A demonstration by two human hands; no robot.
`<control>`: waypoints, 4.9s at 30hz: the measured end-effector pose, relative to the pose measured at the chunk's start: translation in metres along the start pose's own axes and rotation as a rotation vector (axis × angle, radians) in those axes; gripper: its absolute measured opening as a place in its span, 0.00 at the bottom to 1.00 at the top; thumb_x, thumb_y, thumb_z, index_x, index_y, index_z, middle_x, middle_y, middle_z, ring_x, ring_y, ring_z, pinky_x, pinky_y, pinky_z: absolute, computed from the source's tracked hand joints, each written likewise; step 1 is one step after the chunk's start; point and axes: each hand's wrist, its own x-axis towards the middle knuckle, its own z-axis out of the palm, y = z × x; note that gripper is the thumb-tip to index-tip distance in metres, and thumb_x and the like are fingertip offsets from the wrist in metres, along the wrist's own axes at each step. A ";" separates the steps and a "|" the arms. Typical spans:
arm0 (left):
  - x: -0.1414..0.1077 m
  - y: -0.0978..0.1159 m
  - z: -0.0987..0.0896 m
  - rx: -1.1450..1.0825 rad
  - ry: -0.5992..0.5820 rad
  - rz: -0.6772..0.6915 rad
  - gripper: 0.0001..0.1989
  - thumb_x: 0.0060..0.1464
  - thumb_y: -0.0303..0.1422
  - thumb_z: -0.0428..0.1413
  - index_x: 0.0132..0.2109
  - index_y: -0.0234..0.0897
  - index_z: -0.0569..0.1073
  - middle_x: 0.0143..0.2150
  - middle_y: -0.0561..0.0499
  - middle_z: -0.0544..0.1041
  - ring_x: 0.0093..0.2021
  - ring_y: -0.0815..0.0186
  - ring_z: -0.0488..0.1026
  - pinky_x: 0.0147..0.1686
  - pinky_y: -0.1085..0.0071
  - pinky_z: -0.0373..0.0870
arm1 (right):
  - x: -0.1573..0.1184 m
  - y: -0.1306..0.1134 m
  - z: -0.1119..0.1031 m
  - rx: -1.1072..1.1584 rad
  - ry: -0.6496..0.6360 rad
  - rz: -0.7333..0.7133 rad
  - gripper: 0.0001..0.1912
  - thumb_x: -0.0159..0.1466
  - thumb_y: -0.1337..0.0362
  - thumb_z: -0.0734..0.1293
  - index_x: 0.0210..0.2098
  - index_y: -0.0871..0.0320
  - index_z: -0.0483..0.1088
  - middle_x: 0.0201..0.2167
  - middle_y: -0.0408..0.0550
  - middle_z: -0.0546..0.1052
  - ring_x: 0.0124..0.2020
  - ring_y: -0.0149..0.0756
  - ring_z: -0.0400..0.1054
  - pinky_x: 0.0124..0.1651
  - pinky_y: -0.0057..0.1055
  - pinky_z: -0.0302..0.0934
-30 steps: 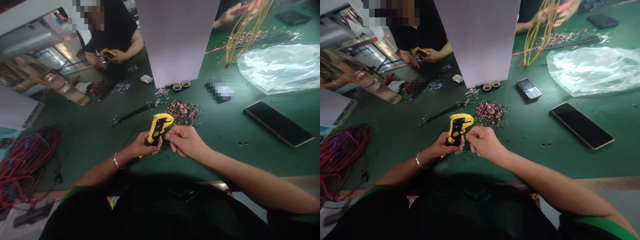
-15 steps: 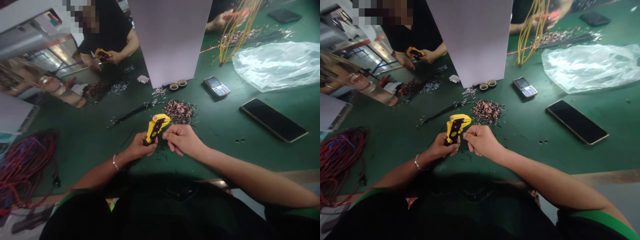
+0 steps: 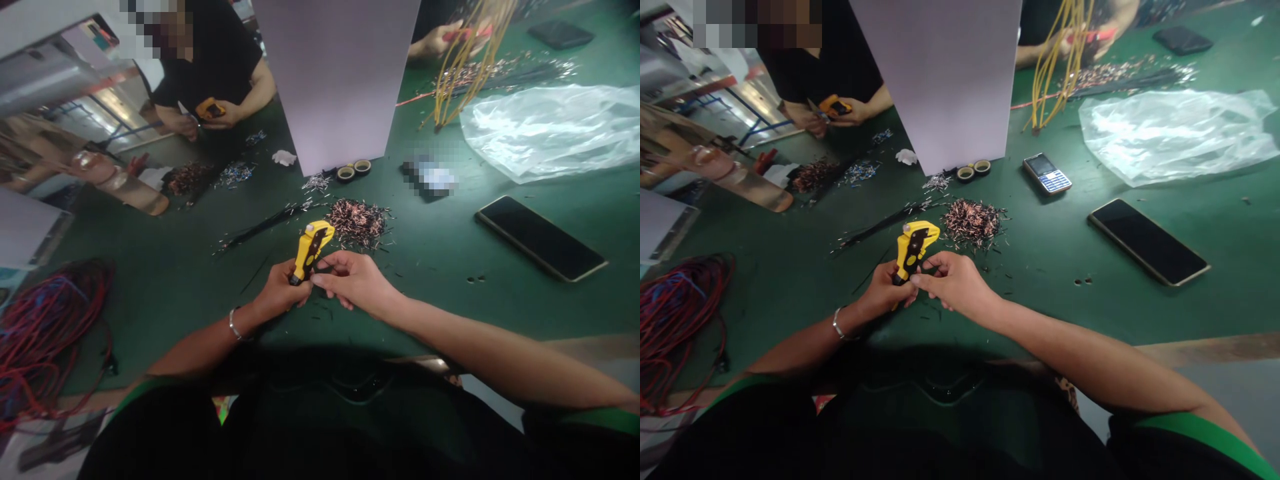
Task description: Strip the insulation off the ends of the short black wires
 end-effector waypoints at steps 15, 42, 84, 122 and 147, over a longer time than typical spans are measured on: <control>-0.005 0.005 0.010 0.254 0.083 0.130 0.18 0.39 0.28 0.60 0.41 0.36 0.68 0.32 0.55 0.74 0.30 0.68 0.72 0.28 0.75 0.67 | 0.006 0.018 0.021 -0.152 0.200 -0.170 0.15 0.52 0.59 0.74 0.32 0.59 0.67 0.29 0.45 0.76 0.29 0.33 0.69 0.31 0.31 0.62; -0.004 0.006 0.010 0.389 -0.022 0.157 0.20 0.41 0.29 0.60 0.43 0.36 0.66 0.33 0.55 0.72 0.33 0.68 0.70 0.32 0.71 0.67 | 0.015 0.017 0.014 0.142 0.027 -0.216 0.14 0.49 0.60 0.74 0.28 0.60 0.68 0.23 0.43 0.73 0.25 0.32 0.67 0.30 0.32 0.62; -0.007 0.008 0.007 0.542 0.176 0.320 0.03 0.47 0.30 0.55 0.31 0.35 0.70 0.24 0.57 0.70 0.25 0.73 0.66 0.26 0.78 0.63 | 0.006 -0.001 0.001 0.045 -0.047 -0.081 0.06 0.47 0.74 0.64 0.26 0.59 0.68 0.16 0.37 0.68 0.16 0.24 0.55 0.20 0.26 0.48; -0.001 0.002 0.001 -0.024 0.055 0.010 0.09 0.50 0.31 0.61 0.34 0.34 0.68 0.17 0.60 0.67 0.13 0.76 0.62 0.14 0.78 0.62 | 0.011 -0.012 -0.030 -0.179 0.189 -0.305 0.06 0.57 0.65 0.66 0.25 0.58 0.73 0.15 0.41 0.69 0.19 0.28 0.62 0.24 0.29 0.55; 0.008 0.018 -0.028 -0.525 -0.607 -0.174 0.28 0.32 0.37 0.62 0.45 0.33 0.75 0.29 0.45 0.72 0.26 0.61 0.70 0.27 0.60 0.69 | 0.021 -0.014 -0.060 0.033 0.177 -0.330 0.08 0.51 0.60 0.73 0.27 0.58 0.78 0.16 0.41 0.72 0.16 0.25 0.58 0.18 0.27 0.52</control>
